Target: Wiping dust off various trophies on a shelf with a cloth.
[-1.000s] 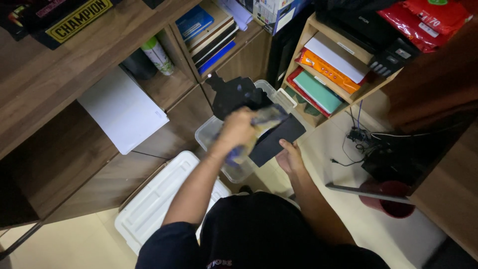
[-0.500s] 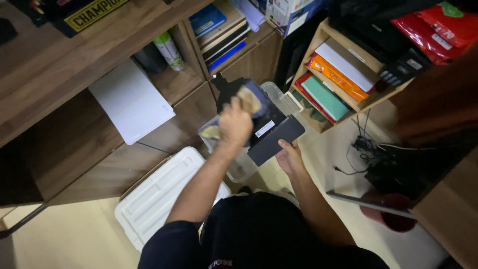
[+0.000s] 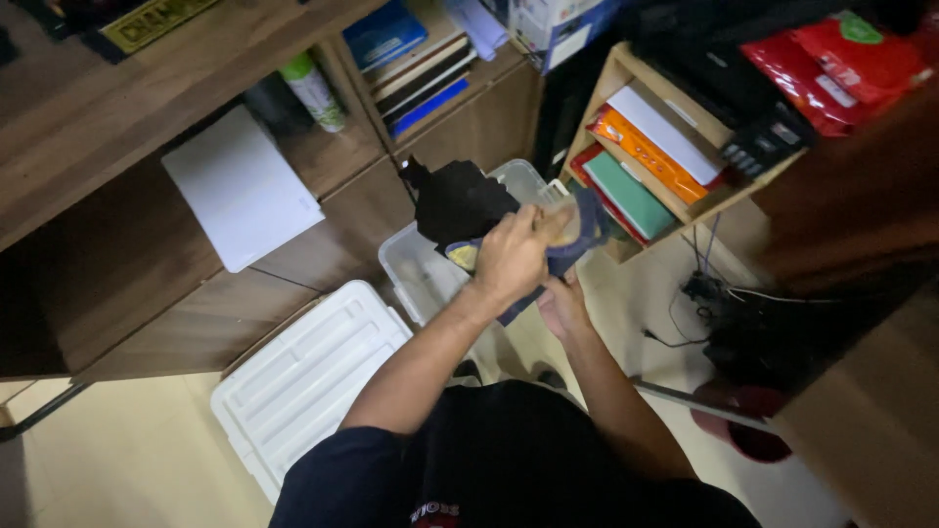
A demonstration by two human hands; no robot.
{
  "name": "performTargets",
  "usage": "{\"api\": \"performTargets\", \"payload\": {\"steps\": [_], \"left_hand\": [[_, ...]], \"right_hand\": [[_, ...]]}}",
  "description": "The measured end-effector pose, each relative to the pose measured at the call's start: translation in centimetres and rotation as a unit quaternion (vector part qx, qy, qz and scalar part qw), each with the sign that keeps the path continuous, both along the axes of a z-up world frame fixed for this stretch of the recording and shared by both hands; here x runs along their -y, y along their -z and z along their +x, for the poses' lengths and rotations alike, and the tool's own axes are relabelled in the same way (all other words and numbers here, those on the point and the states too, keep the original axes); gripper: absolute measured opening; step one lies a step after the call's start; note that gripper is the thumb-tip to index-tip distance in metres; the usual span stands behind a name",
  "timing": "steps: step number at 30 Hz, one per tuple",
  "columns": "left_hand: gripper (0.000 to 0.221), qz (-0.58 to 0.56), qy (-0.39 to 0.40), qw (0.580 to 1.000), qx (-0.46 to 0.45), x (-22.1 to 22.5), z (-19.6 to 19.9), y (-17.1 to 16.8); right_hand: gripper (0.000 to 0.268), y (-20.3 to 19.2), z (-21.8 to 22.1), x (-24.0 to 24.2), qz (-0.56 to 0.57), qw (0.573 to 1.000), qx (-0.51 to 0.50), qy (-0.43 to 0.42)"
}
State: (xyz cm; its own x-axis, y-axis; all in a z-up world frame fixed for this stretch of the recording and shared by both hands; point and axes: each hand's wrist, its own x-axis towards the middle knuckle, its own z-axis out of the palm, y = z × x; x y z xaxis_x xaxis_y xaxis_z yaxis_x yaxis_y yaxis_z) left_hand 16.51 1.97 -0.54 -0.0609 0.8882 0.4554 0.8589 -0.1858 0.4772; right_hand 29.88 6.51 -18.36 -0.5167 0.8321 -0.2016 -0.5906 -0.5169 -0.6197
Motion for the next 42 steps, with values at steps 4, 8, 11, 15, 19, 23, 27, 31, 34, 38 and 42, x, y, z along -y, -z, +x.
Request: {"api": "performTargets", "payload": {"steps": [4, 8, 11, 15, 19, 23, 27, 31, 34, 38, 42], "left_hand": [[0.057, 0.022, -0.018, 0.993, -0.114, 0.8, 4.1, 0.9], [0.049, 0.033, -0.031, 0.988, -0.148, 2.7, 6.6, 2.8], [0.048, -0.019, -0.027, 0.987, -0.155, 4.5, 7.8, 2.6], [0.044, -0.026, -0.026, 0.980, -0.197, 5.5, 9.0, 2.6], [0.043, -0.056, -0.062, 0.984, -0.158, 4.3, 10.2, 2.9], [0.042, -0.022, -0.084, 0.991, -0.098, 2.3, 9.7, 2.9], [0.059, -0.036, -0.127, 0.991, -0.019, 1.3, 8.6, 0.3], [0.054, 0.006, -0.150, 0.988, -0.039, 0.3, 9.0, -2.5], [0.049, 0.061, -0.167, 0.984, -0.014, -0.8, 9.8, -2.4], [0.048, 0.029, -0.128, 0.989, -0.060, -1.7, 12.6, -0.5], [0.038, 0.005, -0.071, 0.996, -0.058, -2.0, 12.4, -0.8]], "right_hand": [[0.045, 3.0, 3.5, -2.6, -0.031, 0.999, 0.041, 0.014], [0.047, 2.1, 6.6, -4.6, -0.095, 0.994, -0.046, -0.012], [0.054, 2.7, 8.8, -5.7, -0.165, 0.986, 0.001, -0.038], [0.050, 3.7, 9.6, -7.1, -0.107, 0.993, 0.018, 0.040], [0.043, 3.5, 9.6, -6.3, -0.049, 0.993, 0.104, 0.020], [0.040, 2.3, 10.6, -5.5, -0.003, 1.000, -0.001, -0.023], [0.058, 0.2, 11.4, -5.3, 0.136, 0.987, 0.090, 0.009], [0.064, -0.7, 12.7, -5.6, 0.274, 0.936, 0.222, -0.009], [0.064, -2.8, 13.6, -5.6, 0.376, 0.882, 0.283, -0.022], [0.055, -0.8, 13.9, -6.2, 0.391, 0.857, 0.331, -0.052], [0.062, -1.9, 14.4, -6.3, 0.391, 0.873, 0.288, -0.040]]}}
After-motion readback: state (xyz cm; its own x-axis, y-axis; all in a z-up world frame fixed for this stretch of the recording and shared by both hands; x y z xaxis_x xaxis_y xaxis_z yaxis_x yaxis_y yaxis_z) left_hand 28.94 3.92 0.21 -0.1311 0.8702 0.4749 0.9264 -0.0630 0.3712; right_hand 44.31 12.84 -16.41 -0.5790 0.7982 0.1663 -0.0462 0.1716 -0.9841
